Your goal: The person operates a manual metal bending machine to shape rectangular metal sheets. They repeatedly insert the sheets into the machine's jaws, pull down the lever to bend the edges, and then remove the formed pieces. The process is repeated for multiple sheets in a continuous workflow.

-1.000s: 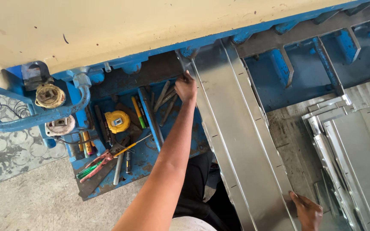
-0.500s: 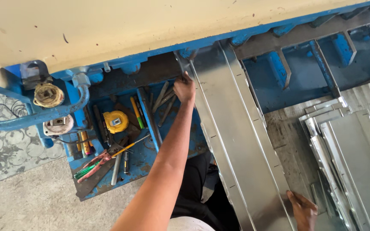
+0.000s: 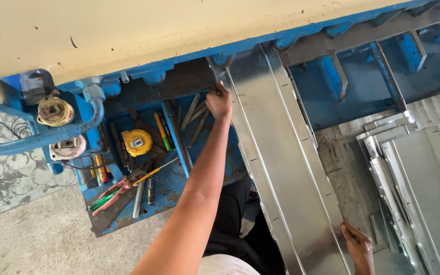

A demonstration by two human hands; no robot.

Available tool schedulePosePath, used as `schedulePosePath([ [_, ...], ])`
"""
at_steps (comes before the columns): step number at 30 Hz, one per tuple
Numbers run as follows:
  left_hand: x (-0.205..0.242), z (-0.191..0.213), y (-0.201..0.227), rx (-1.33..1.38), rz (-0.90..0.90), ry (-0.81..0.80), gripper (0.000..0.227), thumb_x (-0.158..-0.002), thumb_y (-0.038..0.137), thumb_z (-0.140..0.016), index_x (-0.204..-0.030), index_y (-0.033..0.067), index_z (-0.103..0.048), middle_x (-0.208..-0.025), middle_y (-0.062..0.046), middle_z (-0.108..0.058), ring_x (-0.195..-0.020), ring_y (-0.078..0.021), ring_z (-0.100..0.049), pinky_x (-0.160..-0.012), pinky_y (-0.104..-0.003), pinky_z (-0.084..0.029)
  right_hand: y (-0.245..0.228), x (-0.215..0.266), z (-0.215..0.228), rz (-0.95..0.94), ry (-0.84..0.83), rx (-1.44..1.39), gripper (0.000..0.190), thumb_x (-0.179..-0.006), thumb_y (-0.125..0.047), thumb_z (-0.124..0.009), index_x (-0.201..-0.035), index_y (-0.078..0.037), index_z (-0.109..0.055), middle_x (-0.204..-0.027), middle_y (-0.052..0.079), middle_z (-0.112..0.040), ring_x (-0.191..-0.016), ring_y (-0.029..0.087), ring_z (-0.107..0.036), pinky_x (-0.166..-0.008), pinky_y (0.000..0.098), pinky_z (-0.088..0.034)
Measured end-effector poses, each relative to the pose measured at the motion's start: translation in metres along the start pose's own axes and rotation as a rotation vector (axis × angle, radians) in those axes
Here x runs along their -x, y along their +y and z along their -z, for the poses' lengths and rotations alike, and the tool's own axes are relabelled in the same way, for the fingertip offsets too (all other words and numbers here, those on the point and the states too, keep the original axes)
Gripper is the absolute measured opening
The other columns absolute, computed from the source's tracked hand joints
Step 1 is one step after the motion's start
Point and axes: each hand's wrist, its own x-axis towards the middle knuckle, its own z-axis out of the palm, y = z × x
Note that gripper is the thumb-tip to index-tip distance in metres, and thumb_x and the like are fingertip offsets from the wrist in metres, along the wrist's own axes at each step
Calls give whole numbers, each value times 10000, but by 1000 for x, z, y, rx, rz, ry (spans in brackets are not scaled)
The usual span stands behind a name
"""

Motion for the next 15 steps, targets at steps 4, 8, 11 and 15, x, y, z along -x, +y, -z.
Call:
schedulePosePath([
  [4, -1, -1, -2, -29, -5, -5, 354, -985, 287, -593, -866, -6, -752, -810, -251, -743, -759, -443, -739, -692, -513, -577, 1, 0, 1, 42, 7, 28, 382, -922, -284, -774, -1275, -139, -750, -878, 27, -739, -775, 76, -592, -692, 245, -454],
  [8, -2, -3, -5, -29, -15, 3, 350, -979, 294, -587, -881, 1, -753, -812, -246, -740, -764, -440, -744, -692, -510, -583, 1, -1, 2, -21, -10, 209, 390, -952, -345, -786, -1301, -173, -779, -892, 135, -761, -737, 189, -615, -721, 359, -471],
  [11, -4, -4, -8, -44, 10, -15, 376, -984, 316, -584, -843, 3, -739, -796, -237, -745, -753, -433, -752, -717, -509, -588, -2, -10, 15, 24, -62, 483, 407, -907, -420, -778, -1249, -203, -815, -971, 132, -798, -876, 235, -753, -819, 383, -568],
  [15, -2, -5, -5, -63, 35, 13, 382, -974, 330, -606, -854, 0, -756, -792, -276, -725, -781, -472, -722, -730, -542, -566, -28, -41, 30, 207, 64, 459, 458, -887, -412, -776, -1236, -116, -787, -1131, 176, -764, -995, 289, -745, -860, 425, -582],
])
